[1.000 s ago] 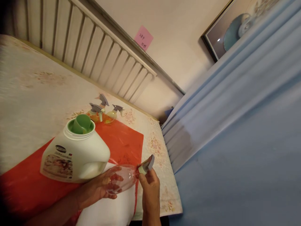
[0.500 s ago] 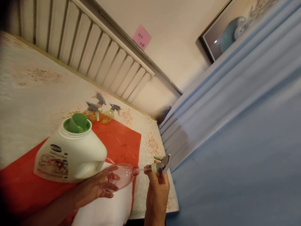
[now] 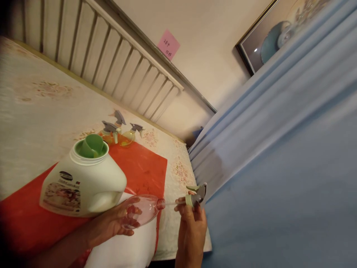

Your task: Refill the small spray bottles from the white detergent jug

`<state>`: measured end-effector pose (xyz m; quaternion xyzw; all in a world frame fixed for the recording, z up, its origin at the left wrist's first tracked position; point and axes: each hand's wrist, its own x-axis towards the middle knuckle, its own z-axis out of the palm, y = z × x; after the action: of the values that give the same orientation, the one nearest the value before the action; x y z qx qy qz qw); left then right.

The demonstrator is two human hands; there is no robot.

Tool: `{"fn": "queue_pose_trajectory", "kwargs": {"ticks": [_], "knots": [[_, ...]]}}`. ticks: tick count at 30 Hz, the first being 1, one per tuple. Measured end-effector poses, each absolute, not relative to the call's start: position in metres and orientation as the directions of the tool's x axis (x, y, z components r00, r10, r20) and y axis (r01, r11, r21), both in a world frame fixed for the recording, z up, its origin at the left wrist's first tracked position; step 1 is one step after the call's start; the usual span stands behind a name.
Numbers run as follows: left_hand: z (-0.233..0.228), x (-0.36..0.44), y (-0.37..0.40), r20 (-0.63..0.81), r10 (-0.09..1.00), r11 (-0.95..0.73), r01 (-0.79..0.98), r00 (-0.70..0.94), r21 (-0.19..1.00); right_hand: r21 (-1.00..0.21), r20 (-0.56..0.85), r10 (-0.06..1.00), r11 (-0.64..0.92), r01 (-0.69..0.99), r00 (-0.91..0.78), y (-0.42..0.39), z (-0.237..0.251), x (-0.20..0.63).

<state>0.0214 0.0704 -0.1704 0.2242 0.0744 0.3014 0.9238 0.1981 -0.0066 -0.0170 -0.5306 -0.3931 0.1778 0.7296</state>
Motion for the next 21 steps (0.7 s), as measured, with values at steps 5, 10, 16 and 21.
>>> {"fn": "queue_pose_trajectory", "kwargs": {"ticks": [5,10,16,21], "knots": [[-0.175,0.023,0.07,0.006,0.597,0.714,-0.535,0.802,0.452,-0.912,0.387,0.68,0.383,0.149,0.622,-0.008,-0.015,0.199],[-0.18,0.023,0.07,0.017,0.594,0.718,-0.539,0.804,0.44,-0.902,0.41,0.652,0.395,0.176,0.638,-0.008,-0.013,0.202],[-0.187,0.024,0.072,0.043,0.59,0.716,-0.547,0.807,0.434,-0.856,0.418,0.612,0.513,0.064,0.671,-0.006,0.003,0.211],[-0.194,0.026,0.072,0.041,0.587,0.722,-0.546,0.809,0.425,-0.834,0.441,0.506,0.537,0.129,0.742,0.016,0.011,0.233]]}}
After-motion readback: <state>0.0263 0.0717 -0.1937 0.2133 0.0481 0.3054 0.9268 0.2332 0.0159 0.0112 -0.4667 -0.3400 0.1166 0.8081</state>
